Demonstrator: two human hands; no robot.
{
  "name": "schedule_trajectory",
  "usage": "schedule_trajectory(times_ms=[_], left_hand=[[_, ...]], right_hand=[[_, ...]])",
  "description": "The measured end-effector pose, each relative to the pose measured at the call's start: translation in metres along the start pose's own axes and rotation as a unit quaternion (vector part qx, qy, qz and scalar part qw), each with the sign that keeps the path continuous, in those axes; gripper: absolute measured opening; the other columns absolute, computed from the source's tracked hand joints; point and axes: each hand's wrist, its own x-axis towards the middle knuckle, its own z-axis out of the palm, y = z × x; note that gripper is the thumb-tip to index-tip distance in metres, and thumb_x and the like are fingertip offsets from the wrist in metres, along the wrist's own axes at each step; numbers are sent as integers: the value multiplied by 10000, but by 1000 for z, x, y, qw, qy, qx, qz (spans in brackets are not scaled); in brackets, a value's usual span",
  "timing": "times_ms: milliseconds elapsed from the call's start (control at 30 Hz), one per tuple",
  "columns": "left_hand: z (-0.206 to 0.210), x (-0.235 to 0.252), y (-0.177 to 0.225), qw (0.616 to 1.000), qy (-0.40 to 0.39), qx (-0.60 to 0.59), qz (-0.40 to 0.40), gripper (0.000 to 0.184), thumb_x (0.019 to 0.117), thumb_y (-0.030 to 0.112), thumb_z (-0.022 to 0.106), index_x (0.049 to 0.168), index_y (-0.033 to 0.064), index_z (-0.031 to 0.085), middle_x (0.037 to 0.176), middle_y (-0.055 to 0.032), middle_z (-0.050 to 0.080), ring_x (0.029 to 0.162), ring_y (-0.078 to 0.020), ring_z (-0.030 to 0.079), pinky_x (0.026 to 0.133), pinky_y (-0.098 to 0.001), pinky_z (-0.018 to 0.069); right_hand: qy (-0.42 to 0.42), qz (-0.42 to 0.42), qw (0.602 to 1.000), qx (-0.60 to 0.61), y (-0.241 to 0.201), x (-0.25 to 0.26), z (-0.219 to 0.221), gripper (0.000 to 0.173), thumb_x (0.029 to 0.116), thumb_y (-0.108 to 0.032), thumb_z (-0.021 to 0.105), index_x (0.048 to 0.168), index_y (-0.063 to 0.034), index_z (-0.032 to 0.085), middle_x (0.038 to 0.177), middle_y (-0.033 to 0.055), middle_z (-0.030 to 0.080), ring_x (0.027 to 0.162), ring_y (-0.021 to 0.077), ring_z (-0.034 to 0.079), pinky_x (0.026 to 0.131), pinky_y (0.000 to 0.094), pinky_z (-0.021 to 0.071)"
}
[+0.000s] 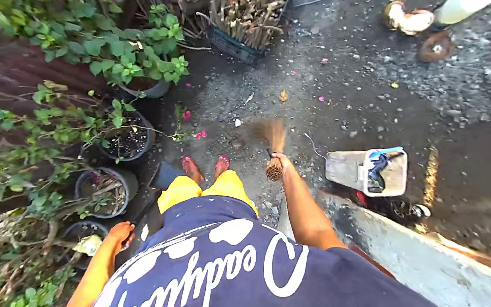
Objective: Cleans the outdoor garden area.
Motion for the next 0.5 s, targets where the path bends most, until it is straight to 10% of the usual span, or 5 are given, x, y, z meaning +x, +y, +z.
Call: schedule_trajectory(times_ms=[167, 367, 500], left_hand=[[-16, -69, 66, 999, 28, 17, -39, 404, 1082, 257, 513, 1423, 41, 520, 1212, -199, 603, 914, -251, 608, 802, -425, 528], [-29, -41, 86, 982, 54, -166, -76, 416, 1047, 175, 539, 1429, 20, 483, 1293, -228, 568, 1025, -279, 630, 839, -406, 557], [-35, 2, 78, 981, 62, -163, -81, 433, 1047, 190, 525, 1436, 3, 491, 1396, -247, 548, 1192, -331, 613, 938, -482, 549]], right_hand=[[52, -74, 996, -25, 54, -17, 75, 516, 996, -304, 595, 1371, 28, 468, 1134, 248, 615, 941, 345, 643, 791, 541, 561], [-83, 39, 985, -149, 121, -52, 160, 413, 1042, -329, 523, 1302, -8, 526, 1040, 190, 633, 876, 285, 638, 755, 498, 552], [-142, 39, 873, -465, 164, -44, 169, 547, 993, -301, 662, 1394, 35, 506, 1235, 242, 639, 1100, 340, 653, 951, 525, 546]])
